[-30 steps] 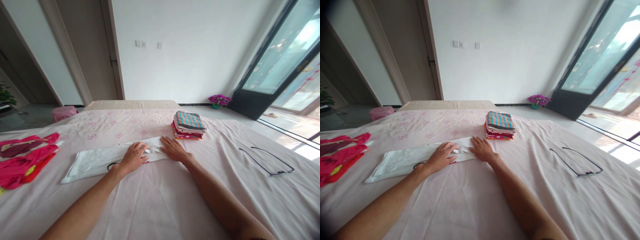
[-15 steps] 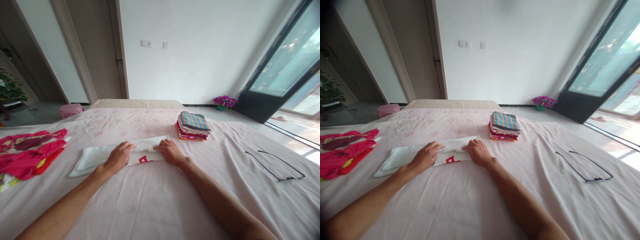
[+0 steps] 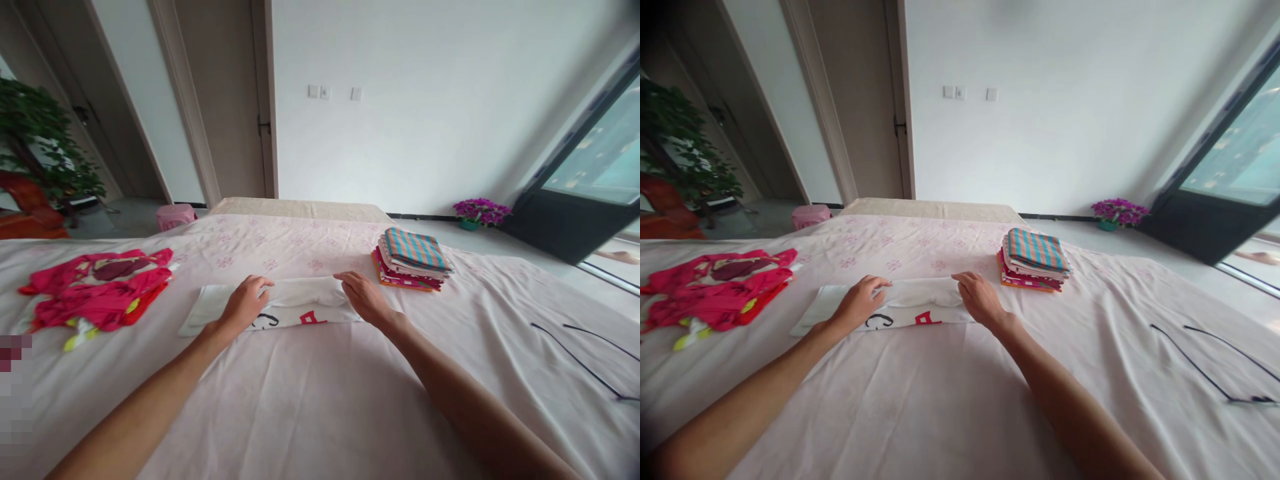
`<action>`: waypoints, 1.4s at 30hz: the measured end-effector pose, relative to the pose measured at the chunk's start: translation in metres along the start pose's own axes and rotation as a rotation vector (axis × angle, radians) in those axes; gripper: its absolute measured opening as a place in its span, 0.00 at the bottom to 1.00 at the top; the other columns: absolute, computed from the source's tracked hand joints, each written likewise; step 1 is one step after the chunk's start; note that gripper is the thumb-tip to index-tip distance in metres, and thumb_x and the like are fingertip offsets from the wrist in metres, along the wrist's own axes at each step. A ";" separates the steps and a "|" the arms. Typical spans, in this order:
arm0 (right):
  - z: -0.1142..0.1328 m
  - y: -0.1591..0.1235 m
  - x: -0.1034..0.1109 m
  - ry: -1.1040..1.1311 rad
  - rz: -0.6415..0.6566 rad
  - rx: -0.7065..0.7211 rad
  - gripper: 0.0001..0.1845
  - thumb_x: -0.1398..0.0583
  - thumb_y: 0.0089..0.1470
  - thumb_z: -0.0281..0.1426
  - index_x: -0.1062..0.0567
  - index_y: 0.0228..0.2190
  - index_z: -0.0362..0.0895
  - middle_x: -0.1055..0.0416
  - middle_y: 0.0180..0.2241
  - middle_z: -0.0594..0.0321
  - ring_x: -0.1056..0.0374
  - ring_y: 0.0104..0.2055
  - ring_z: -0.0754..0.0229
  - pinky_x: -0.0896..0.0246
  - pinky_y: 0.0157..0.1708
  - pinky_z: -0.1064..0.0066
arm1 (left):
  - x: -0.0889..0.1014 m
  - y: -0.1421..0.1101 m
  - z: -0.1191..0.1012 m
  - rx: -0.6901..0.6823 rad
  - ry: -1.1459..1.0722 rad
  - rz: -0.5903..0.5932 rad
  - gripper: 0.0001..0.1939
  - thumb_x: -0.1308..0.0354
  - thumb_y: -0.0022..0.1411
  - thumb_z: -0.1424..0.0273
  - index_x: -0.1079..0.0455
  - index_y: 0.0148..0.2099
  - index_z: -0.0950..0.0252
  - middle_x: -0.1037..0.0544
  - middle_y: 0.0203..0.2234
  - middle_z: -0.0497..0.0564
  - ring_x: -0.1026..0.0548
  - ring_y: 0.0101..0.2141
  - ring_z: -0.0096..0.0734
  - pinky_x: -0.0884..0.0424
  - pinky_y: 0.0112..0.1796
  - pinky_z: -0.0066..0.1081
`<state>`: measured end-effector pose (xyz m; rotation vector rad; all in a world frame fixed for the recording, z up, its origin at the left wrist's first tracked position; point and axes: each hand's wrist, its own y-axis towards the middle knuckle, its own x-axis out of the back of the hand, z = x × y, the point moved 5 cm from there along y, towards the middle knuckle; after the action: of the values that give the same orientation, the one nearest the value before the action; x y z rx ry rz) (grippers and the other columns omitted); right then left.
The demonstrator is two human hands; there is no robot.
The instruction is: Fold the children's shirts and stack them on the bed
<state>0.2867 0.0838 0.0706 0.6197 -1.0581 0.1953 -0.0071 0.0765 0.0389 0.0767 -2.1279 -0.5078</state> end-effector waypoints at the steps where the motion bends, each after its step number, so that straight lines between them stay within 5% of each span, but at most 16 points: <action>1: 0.001 0.005 -0.005 -0.027 0.031 -0.002 0.23 0.54 0.67 0.31 0.29 0.57 0.43 0.29 0.56 0.52 0.35 0.58 0.54 0.42 0.58 0.61 | -0.004 0.000 0.001 -0.019 0.028 0.006 0.15 0.51 0.62 0.70 0.26 0.47 0.63 0.23 0.45 0.54 0.26 0.49 0.35 0.31 0.52 0.35; 8: -0.011 0.002 -0.058 -0.277 0.285 0.017 0.32 0.56 0.69 0.44 0.49 0.69 0.44 0.55 0.70 0.52 0.61 0.72 0.51 0.61 0.67 0.51 | -0.009 -0.018 0.039 -0.048 0.319 0.148 0.25 0.52 0.68 0.60 0.36 0.63 0.60 0.37 0.64 0.59 0.41 0.65 0.44 0.46 0.62 0.46; 15: -0.019 -0.007 -0.062 -0.305 0.315 -0.007 0.34 0.57 0.69 0.47 0.51 0.69 0.47 0.59 0.71 0.54 0.63 0.72 0.52 0.63 0.68 0.51 | 0.029 -0.033 0.102 0.097 0.534 0.252 0.30 0.60 0.70 0.54 0.46 0.70 0.56 0.44 0.69 0.58 0.47 0.68 0.46 0.51 0.63 0.50; 20: -0.017 -0.008 -0.058 -0.303 0.300 0.010 0.33 0.56 0.69 0.46 0.51 0.69 0.47 0.57 0.71 0.53 0.62 0.72 0.51 0.63 0.68 0.50 | 0.037 -0.039 0.117 0.234 0.602 0.187 0.29 0.63 0.71 0.57 0.44 0.70 0.58 0.43 0.68 0.61 0.44 0.66 0.51 0.48 0.60 0.55; 24: -0.015 0.000 -0.050 -0.220 0.339 -0.034 0.31 0.59 0.70 0.45 0.46 0.68 0.47 0.53 0.70 0.53 0.59 0.72 0.51 0.57 0.66 0.48 | 0.038 -0.036 0.098 0.288 0.635 0.057 0.27 0.58 0.69 0.61 0.37 0.66 0.60 0.41 0.67 0.62 0.46 0.66 0.57 0.50 0.60 0.61; 27: -0.005 0.017 -0.042 -0.127 0.252 -0.074 0.31 0.63 0.70 0.43 0.35 0.63 0.48 0.42 0.66 0.56 0.52 0.70 0.52 0.53 0.65 0.50 | 0.027 -0.020 0.051 0.095 0.528 -0.026 0.24 0.55 0.66 0.71 0.31 0.61 0.62 0.34 0.64 0.58 0.42 0.66 0.47 0.49 0.64 0.51; 30: 0.012 0.033 -0.047 -0.114 0.192 -0.041 0.29 0.61 0.71 0.41 0.31 0.59 0.47 0.36 0.63 0.57 0.48 0.68 0.53 0.53 0.65 0.54 | 0.002 0.002 -0.003 -0.097 0.239 0.001 0.24 0.60 0.68 0.72 0.29 0.59 0.62 0.28 0.60 0.53 0.36 0.63 0.35 0.41 0.63 0.40; 33: 0.025 0.036 -0.067 -0.173 0.237 0.020 0.28 0.56 0.69 0.41 0.36 0.63 0.43 0.42 0.66 0.54 0.52 0.70 0.51 0.57 0.66 0.53 | -0.030 0.016 -0.040 -0.211 0.118 0.117 0.25 0.60 0.70 0.68 0.32 0.62 0.65 0.30 0.61 0.55 0.36 0.63 0.33 0.41 0.63 0.37; 37: 0.026 0.027 -0.086 -0.253 0.279 0.064 0.31 0.53 0.68 0.44 0.46 0.68 0.47 0.52 0.69 0.54 0.57 0.71 0.51 0.63 0.68 0.52 | -0.061 0.016 -0.043 -0.242 0.240 0.256 0.26 0.58 0.71 0.63 0.38 0.66 0.66 0.37 0.65 0.59 0.43 0.66 0.41 0.48 0.64 0.45; 42: 0.018 0.023 -0.084 -0.268 0.315 0.031 0.34 0.57 0.68 0.47 0.50 0.69 0.47 0.55 0.70 0.55 0.60 0.72 0.51 0.65 0.68 0.50 | -0.058 0.011 -0.013 -0.218 0.327 0.295 0.28 0.56 0.71 0.57 0.43 0.69 0.57 0.43 0.68 0.56 0.46 0.68 0.42 0.50 0.64 0.48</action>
<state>0.2217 0.1037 0.0130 0.5135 -1.4138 0.4116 0.0379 0.0962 0.0042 -0.2574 -1.7171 -0.5088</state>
